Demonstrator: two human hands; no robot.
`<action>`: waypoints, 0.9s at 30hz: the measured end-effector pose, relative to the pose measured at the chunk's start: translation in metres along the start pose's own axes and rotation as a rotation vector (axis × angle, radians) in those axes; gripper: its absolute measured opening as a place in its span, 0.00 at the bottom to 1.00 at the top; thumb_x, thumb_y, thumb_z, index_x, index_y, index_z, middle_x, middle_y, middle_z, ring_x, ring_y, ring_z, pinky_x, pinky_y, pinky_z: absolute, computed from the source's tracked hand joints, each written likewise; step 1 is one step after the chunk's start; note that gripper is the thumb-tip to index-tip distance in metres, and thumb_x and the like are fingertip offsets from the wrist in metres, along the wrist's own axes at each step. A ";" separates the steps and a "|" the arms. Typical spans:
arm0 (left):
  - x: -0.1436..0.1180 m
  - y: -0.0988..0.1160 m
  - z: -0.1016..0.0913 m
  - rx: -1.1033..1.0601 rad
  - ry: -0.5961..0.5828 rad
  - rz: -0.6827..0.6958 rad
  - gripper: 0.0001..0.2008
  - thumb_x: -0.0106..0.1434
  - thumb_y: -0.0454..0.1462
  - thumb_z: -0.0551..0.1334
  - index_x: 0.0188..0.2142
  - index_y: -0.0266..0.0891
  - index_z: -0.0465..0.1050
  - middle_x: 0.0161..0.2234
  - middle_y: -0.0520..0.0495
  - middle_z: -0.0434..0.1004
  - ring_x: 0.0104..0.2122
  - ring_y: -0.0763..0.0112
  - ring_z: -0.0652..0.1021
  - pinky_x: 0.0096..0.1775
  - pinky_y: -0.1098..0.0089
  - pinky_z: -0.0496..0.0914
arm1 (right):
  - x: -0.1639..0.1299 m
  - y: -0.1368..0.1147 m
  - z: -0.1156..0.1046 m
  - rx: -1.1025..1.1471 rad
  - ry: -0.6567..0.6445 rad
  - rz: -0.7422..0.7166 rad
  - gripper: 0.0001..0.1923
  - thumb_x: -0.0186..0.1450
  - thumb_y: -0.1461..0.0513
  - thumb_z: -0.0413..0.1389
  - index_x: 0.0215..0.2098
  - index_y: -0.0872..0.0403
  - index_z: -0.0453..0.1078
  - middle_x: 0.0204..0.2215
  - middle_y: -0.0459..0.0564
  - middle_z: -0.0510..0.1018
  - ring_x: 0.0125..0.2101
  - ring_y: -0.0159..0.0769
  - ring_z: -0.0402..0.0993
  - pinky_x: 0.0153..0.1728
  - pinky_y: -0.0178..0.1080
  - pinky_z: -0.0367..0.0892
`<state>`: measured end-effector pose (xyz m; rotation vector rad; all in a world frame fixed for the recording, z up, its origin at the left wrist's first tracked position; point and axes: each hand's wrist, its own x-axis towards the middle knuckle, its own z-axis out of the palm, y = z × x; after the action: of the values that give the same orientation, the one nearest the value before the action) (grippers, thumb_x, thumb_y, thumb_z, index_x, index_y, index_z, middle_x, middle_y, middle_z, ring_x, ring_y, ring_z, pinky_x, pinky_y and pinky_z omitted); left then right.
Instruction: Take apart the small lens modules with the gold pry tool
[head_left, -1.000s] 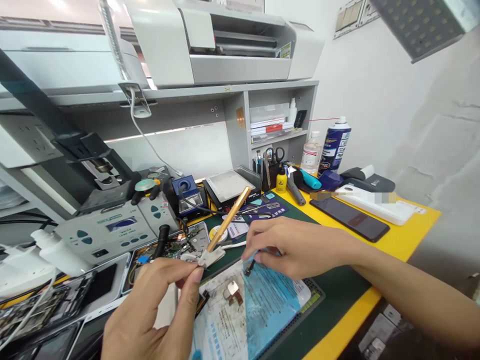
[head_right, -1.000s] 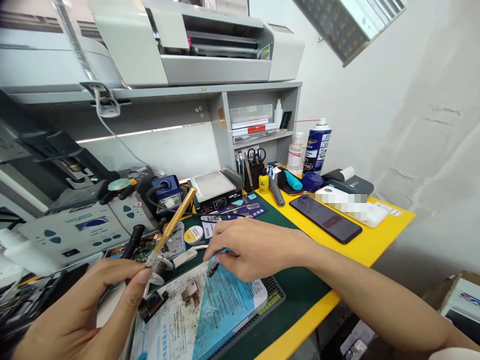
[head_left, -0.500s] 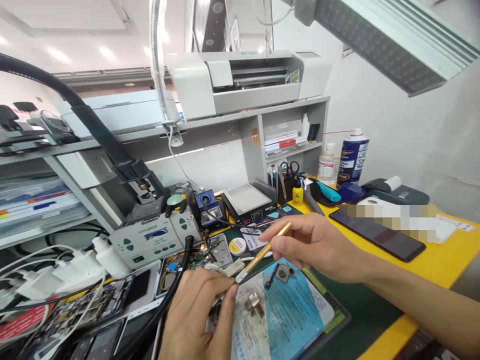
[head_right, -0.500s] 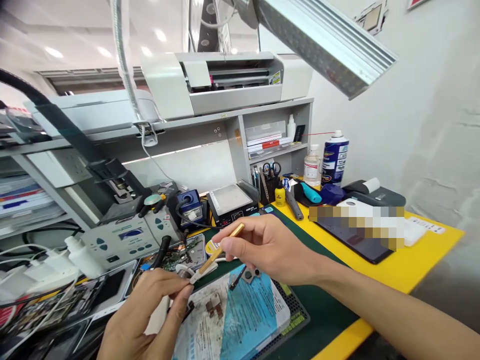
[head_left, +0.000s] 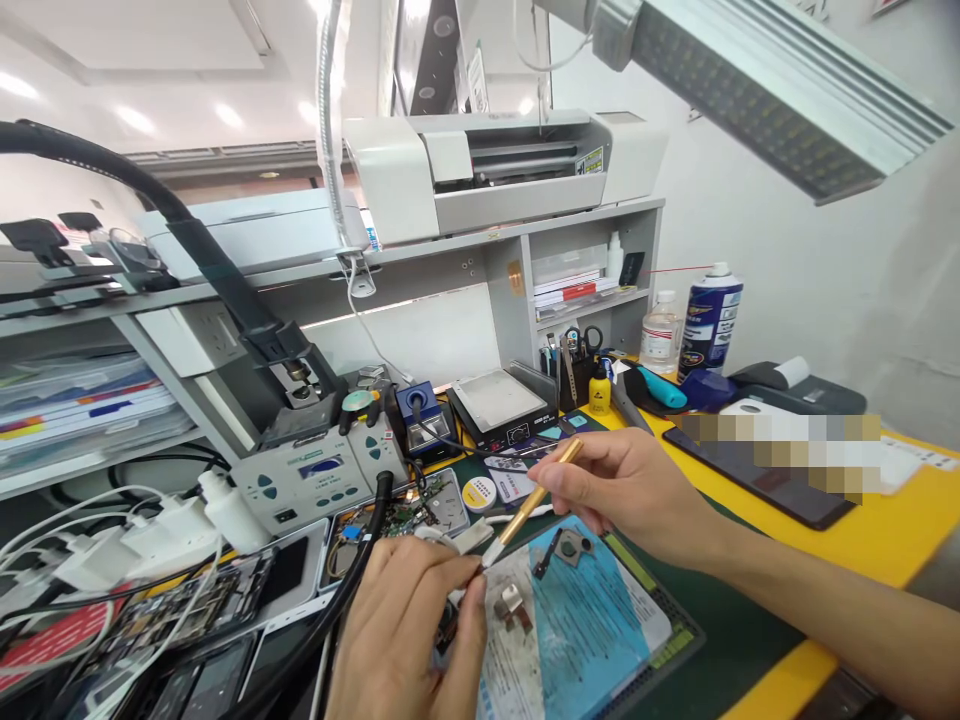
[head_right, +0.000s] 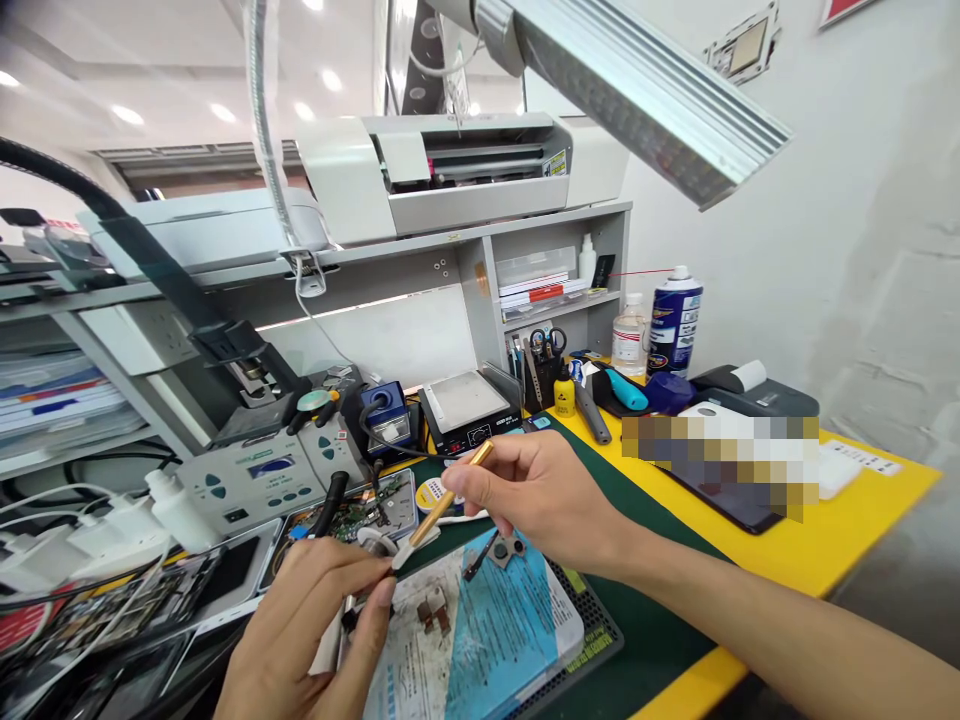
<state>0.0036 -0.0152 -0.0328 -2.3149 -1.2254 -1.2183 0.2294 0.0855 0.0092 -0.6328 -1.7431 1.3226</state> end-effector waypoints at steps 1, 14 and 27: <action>0.001 -0.001 0.000 0.010 0.002 0.021 0.11 0.64 0.24 0.63 0.44 0.36 0.71 0.36 0.46 0.75 0.36 0.67 0.72 0.39 0.64 0.66 | 0.000 0.001 0.000 -0.008 0.012 0.008 0.17 0.65 0.51 0.64 0.32 0.58 0.78 0.19 0.44 0.73 0.15 0.22 0.64 0.16 0.27 0.60; 0.002 -0.001 0.000 0.004 0.011 0.058 0.13 0.63 0.21 0.62 0.44 0.35 0.72 0.35 0.45 0.75 0.34 0.67 0.71 0.38 0.62 0.64 | 0.000 0.002 0.001 -0.010 -0.004 0.007 0.18 0.67 0.51 0.62 0.33 0.59 0.78 0.23 0.48 0.77 0.16 0.23 0.66 0.17 0.28 0.60; 0.004 0.001 -0.002 0.007 -0.002 0.019 0.11 0.66 0.23 0.60 0.41 0.39 0.71 0.34 0.48 0.75 0.32 0.68 0.71 0.38 0.62 0.64 | 0.000 -0.007 0.006 0.052 -0.005 0.031 0.18 0.64 0.50 0.65 0.32 0.59 0.78 0.26 0.49 0.81 0.15 0.24 0.69 0.15 0.28 0.62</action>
<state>0.0045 -0.0140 -0.0284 -2.3178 -1.2040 -1.2040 0.2250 0.0802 0.0147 -0.6305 -1.7035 1.3873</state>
